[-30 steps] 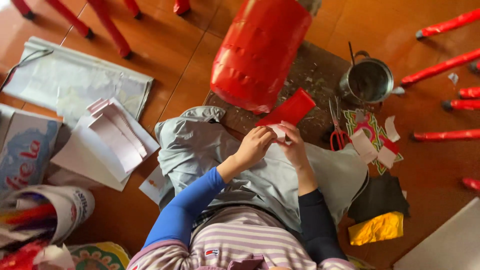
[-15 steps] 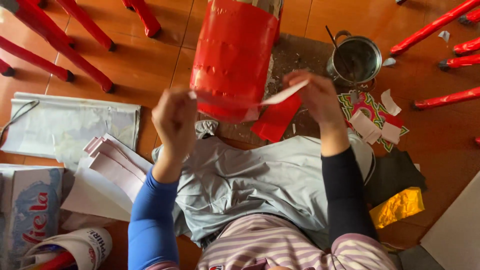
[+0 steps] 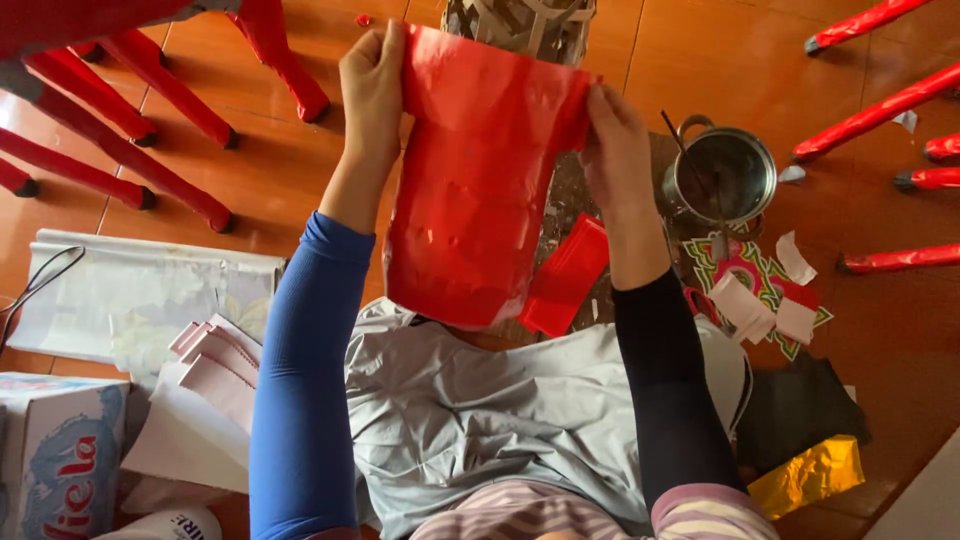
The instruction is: Cutting pink paper strips and applying red paper covering to a bamboo structure to create a decorative craft item.
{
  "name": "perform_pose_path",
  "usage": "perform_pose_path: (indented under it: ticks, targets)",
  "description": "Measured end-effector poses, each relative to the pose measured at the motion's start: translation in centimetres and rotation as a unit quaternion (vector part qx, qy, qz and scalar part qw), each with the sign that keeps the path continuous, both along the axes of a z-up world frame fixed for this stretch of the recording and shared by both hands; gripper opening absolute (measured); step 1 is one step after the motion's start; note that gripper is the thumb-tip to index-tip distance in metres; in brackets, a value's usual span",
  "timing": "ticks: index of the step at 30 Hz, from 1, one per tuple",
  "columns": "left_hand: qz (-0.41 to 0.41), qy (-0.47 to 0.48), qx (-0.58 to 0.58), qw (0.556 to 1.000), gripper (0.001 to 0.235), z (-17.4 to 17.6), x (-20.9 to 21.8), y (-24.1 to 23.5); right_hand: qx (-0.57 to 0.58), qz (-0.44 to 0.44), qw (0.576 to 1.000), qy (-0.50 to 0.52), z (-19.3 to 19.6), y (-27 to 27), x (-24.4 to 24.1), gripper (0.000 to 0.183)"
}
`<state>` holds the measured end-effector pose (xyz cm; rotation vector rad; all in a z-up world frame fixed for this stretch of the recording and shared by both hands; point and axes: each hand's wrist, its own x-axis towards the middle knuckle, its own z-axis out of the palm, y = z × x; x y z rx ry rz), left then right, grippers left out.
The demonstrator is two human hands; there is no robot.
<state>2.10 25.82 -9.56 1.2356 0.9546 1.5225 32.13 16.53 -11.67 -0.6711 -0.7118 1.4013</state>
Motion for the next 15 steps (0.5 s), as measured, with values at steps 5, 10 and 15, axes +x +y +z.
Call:
perform_pose_path:
  ticks: [5, 10, 15]
  targets:
    - [-0.048, 0.051, -0.026, 0.997, 0.031, 0.7, 0.6, -0.9, 0.012, 0.004, 1.000, -0.005, 0.6, -1.5, -2.0, 0.019]
    - [-0.116, 0.063, -0.056, 0.990, 0.031, 0.0, 0.5, -0.9, 0.046, 0.007, 0.998, 0.029, -2.6, -1.1, -3.1, 0.019]
    - [-0.266, -0.076, -0.156, 0.948, 0.022, 0.0, 0.4, -1.1, -0.091, 0.073, 0.979, 0.165, -3.3, -1.0, -4.8, 0.056]
